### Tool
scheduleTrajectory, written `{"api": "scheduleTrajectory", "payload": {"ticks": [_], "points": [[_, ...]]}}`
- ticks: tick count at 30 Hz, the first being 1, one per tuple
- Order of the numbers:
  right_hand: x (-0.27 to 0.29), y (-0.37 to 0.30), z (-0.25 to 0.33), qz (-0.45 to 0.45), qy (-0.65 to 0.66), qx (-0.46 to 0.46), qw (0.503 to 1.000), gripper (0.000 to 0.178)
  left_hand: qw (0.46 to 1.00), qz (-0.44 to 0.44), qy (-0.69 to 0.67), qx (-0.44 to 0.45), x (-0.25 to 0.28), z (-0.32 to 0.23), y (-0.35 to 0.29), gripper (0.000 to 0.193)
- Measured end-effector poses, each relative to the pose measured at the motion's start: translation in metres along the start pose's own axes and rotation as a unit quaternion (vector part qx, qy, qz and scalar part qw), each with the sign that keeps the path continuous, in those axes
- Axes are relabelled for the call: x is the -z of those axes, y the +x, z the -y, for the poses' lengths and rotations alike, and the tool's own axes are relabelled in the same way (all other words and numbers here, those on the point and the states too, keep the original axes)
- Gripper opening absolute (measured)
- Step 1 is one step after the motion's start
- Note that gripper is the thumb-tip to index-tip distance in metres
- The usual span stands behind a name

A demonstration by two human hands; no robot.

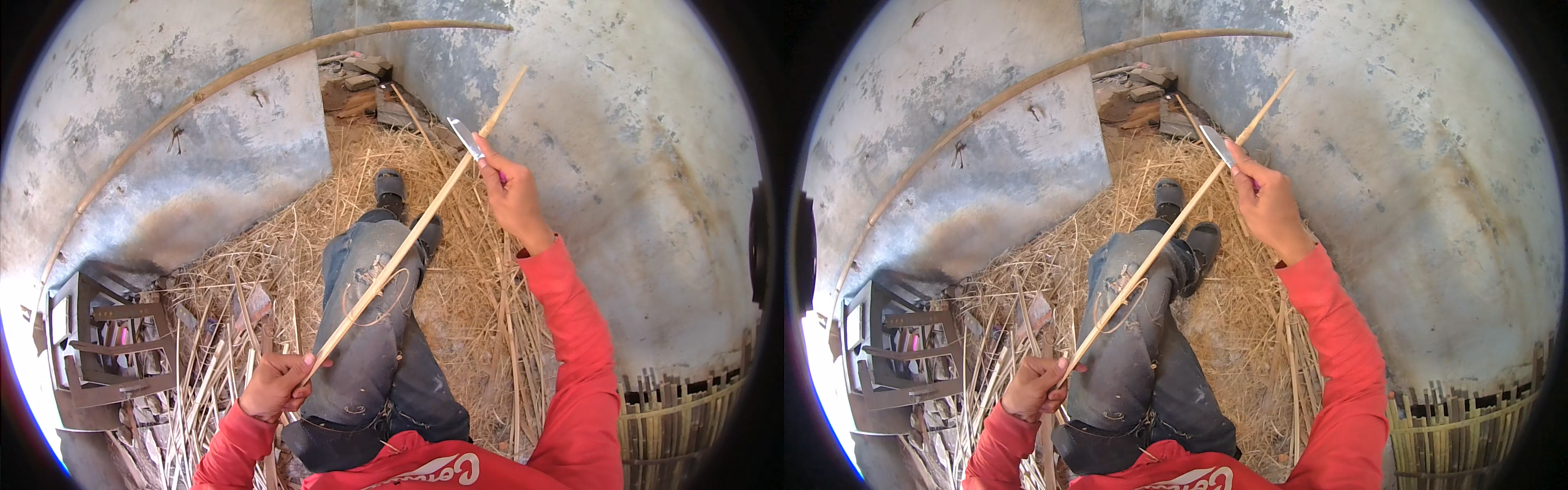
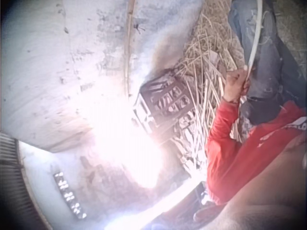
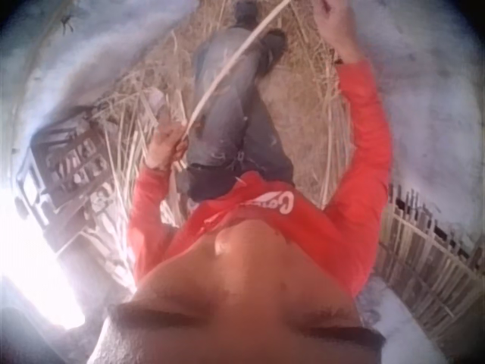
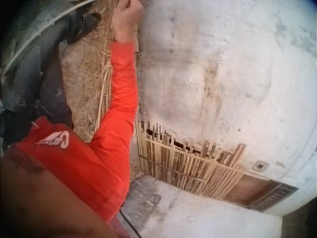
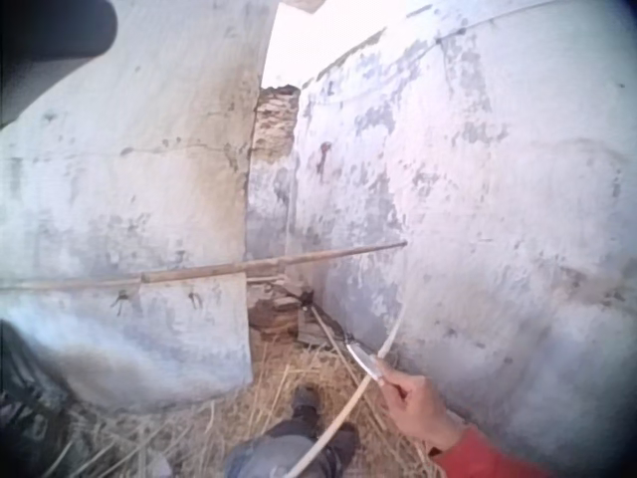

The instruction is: The person shaves and thins a strip of bamboo with a knife while sitting on a straw-covered floor.

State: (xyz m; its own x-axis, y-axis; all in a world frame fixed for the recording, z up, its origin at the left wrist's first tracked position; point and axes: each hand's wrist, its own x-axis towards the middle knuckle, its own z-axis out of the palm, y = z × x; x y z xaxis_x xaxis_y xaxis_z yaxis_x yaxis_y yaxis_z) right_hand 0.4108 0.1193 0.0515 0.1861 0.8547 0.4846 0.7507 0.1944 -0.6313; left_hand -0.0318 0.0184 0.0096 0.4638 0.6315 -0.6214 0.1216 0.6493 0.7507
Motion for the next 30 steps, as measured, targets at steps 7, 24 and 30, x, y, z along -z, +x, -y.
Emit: {"api": "scheduleTrajectory", "payload": {"ticks": [7, 24, 30], "points": [[-0.023, -0.06, 0.056, 0.128, 0.085, 0.086, 0.984, 0.041, 1.0, 0.008, -0.018, -0.022, -0.006, 0.01, 0.011, 0.044], [0.015, 0.051, -0.007, -0.089, -0.032, 0.104, 0.99, 0.038, 0.979, 0.149, -0.12, 0.074, 0.017, 0.012, 0.022, 0.052], [-0.045, -0.004, 0.02, -0.013, -0.002, 0.084, 0.996, 0.037, 0.959, 0.179, -0.19, 0.114, 0.024, 0.017, 0.02, 0.053]]}}
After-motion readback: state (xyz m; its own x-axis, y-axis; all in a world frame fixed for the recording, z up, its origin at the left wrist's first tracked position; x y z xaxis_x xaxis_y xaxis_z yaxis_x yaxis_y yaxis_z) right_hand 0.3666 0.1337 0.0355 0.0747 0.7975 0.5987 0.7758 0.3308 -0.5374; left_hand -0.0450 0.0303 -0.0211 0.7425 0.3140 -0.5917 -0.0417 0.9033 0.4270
